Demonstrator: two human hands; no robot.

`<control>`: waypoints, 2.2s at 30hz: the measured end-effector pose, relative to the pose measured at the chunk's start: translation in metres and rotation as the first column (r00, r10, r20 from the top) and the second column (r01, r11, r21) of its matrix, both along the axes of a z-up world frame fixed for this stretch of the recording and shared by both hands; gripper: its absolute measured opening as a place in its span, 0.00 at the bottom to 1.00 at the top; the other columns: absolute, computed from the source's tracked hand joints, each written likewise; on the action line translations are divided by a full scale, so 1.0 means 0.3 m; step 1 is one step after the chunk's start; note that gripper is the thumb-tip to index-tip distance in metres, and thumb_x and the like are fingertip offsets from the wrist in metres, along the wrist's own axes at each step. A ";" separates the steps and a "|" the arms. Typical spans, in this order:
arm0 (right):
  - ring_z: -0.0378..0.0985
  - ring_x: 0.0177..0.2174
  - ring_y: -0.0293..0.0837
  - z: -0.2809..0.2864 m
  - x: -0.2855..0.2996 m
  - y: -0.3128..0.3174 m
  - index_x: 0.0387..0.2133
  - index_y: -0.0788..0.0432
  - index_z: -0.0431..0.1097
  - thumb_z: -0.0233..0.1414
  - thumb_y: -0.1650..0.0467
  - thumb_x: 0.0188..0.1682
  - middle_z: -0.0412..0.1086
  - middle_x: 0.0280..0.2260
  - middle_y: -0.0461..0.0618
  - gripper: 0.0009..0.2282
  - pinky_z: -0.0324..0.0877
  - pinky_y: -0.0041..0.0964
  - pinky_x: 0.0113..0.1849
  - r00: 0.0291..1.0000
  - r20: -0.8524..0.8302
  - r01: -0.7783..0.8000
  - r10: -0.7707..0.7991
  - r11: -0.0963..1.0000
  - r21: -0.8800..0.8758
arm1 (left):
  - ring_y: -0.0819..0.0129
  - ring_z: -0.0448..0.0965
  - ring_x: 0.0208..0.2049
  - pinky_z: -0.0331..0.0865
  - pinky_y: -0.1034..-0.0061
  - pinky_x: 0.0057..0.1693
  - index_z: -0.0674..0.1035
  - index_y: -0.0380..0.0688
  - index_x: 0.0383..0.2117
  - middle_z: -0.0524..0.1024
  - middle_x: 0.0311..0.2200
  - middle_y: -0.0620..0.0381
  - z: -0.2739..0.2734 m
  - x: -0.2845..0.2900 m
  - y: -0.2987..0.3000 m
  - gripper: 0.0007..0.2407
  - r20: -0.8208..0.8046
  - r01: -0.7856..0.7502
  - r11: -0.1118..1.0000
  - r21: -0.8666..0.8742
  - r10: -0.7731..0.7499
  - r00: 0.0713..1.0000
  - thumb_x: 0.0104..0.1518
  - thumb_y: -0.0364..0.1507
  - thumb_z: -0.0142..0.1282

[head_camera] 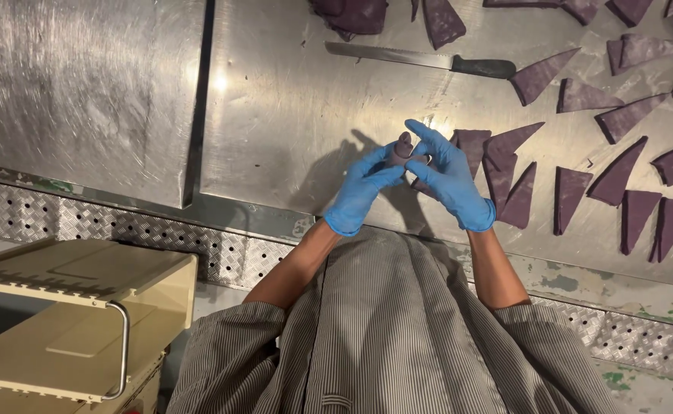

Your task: Rolling and shaping purple dough into crescent or croissant shapes at a bakery workstation.

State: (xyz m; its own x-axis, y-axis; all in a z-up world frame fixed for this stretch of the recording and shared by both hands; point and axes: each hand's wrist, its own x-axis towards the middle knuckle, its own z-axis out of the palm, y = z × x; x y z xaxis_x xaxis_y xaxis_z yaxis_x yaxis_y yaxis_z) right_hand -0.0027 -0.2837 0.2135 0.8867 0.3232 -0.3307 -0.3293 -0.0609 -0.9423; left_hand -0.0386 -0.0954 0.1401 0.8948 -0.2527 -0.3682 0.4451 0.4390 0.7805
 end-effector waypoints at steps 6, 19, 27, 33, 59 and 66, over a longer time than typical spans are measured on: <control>0.70 0.35 0.32 -0.042 -0.018 -0.061 0.68 0.63 0.58 0.57 0.75 0.52 0.69 0.35 0.43 0.28 0.68 0.26 0.41 0.990 0.141 -0.005 -0.007 0.996 0.084 | 0.70 0.80 0.47 0.76 0.75 0.54 0.74 0.38 0.59 0.80 0.47 0.53 0.073 0.013 -0.029 0.19 -0.068 -0.010 0.999 0.042 0.013 0.998 0.60 0.25 0.59; 0.70 0.36 0.32 -0.017 -0.031 -0.108 0.68 0.62 0.59 0.57 0.76 0.52 0.69 0.33 0.41 0.28 0.68 0.28 0.45 0.984 0.163 0.066 -0.078 0.995 0.074 | 0.73 0.79 0.46 0.75 0.76 0.52 0.76 0.36 0.57 0.79 0.46 0.55 -0.016 0.009 -0.122 0.16 -0.041 0.010 0.996 -0.084 -0.014 0.999 0.63 0.25 0.58; 0.69 0.37 0.33 -0.046 -0.031 -0.145 0.67 0.62 0.60 0.58 0.76 0.51 0.69 0.34 0.42 0.28 0.68 0.29 0.45 0.976 0.202 0.082 -0.086 0.996 0.027 | 0.73 0.78 0.44 0.73 0.78 0.53 0.75 0.34 0.59 0.79 0.44 0.56 -0.052 0.000 -0.167 0.17 -0.066 -0.013 0.992 -0.128 0.004 0.998 0.64 0.21 0.57; 0.69 0.38 0.33 -0.088 -0.036 -0.187 0.67 0.62 0.60 0.58 0.76 0.51 0.68 0.35 0.41 0.28 0.67 0.28 0.46 0.969 0.204 0.123 -0.140 0.988 0.092 | 0.71 0.80 0.46 0.75 0.75 0.54 0.74 0.34 0.59 0.80 0.46 0.55 0.011 0.021 -0.195 0.18 -0.086 -0.050 0.993 -0.109 0.041 0.995 0.62 0.21 0.56; 0.75 0.45 0.39 -0.368 -0.162 -0.742 0.51 0.69 0.72 0.56 0.70 0.52 0.75 0.45 0.50 0.16 0.69 0.33 0.50 0.895 -0.152 0.437 -0.420 0.894 0.101 | 0.66 0.81 0.42 0.78 0.73 0.48 0.52 0.42 0.72 0.76 0.48 0.51 -0.067 0.169 -0.701 0.27 -0.040 0.389 0.921 -0.034 -0.390 0.920 0.66 0.24 0.47; 0.71 0.33 0.35 -0.312 -0.068 -1.370 0.37 0.64 0.77 0.61 0.70 0.53 0.73 0.32 0.45 0.07 0.64 0.29 0.38 0.692 0.083 0.717 -0.717 0.672 -0.185 | 0.47 0.74 0.56 0.67 0.56 0.62 0.70 0.42 0.60 0.73 0.55 0.46 -0.233 0.238 -0.561 0.24 0.547 -0.418 0.356 0.836 -0.471 0.692 0.58 0.34 0.60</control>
